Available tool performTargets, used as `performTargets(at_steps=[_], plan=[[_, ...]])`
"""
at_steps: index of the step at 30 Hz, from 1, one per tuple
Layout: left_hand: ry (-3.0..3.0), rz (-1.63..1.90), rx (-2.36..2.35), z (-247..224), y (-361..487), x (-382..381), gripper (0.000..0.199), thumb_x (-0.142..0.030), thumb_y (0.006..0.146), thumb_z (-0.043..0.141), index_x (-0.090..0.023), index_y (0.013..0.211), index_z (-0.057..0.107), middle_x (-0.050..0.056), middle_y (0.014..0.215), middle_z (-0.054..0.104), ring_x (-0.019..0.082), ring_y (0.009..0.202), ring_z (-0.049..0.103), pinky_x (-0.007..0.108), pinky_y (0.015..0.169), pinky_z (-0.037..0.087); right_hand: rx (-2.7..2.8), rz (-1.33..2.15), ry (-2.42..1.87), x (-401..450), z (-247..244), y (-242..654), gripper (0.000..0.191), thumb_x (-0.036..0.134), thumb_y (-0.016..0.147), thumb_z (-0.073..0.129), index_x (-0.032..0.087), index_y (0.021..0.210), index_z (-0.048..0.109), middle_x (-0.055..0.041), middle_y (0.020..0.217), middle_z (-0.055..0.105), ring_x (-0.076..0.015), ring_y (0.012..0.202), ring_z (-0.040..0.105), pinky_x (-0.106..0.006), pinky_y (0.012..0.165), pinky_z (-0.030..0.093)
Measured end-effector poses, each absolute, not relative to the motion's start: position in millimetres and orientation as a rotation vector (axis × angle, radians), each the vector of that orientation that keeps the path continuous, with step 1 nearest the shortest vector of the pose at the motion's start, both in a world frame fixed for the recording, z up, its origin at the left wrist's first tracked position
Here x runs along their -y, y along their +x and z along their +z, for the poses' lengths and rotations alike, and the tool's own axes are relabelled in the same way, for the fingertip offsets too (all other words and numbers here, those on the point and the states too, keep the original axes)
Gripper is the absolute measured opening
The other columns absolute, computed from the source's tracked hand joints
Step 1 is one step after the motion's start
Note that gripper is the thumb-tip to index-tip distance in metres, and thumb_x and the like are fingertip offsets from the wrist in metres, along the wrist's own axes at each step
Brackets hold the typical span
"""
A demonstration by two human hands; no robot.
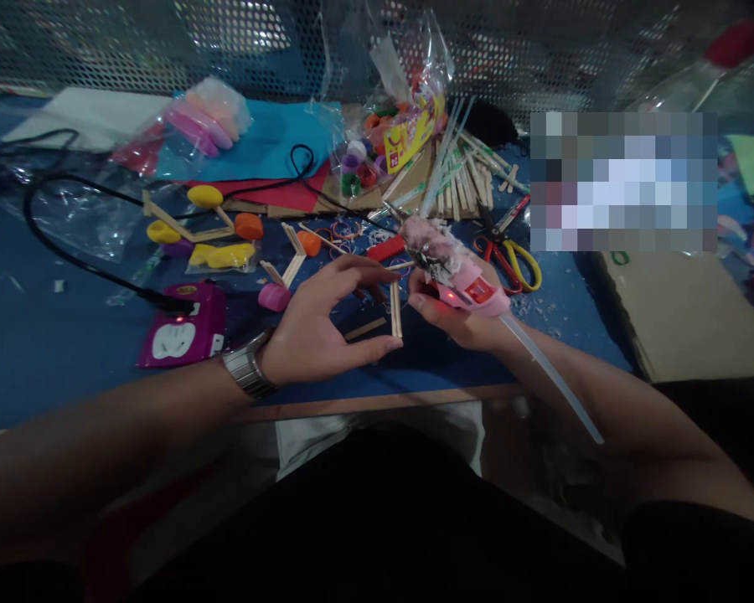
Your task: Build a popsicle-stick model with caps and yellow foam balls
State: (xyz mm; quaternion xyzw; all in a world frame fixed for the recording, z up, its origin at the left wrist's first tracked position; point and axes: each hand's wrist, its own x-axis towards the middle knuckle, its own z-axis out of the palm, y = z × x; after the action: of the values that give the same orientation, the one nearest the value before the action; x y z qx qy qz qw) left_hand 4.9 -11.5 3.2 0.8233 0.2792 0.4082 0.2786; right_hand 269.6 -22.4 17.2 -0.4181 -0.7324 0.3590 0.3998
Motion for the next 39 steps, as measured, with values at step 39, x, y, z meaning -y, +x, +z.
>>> performTargets(at_steps=[39], plan=[[2.175,1.122,-0.690,3.7,5.8,10.5,0.059,-0.054,0.091,0.099,-0.030,0.142,0.081,0.011,0.127,0.083,0.032,0.111,0.081,0.052,0.100,0.072,1.737,0.869,-1.124,17.4,23.9,278.7,0.041,0.060,0.099,0.092,0.031,0.099,0.063,-0.0003,0.088,0.074,-0.0220,0.078,0.069,-0.043,0.083,0.068]])
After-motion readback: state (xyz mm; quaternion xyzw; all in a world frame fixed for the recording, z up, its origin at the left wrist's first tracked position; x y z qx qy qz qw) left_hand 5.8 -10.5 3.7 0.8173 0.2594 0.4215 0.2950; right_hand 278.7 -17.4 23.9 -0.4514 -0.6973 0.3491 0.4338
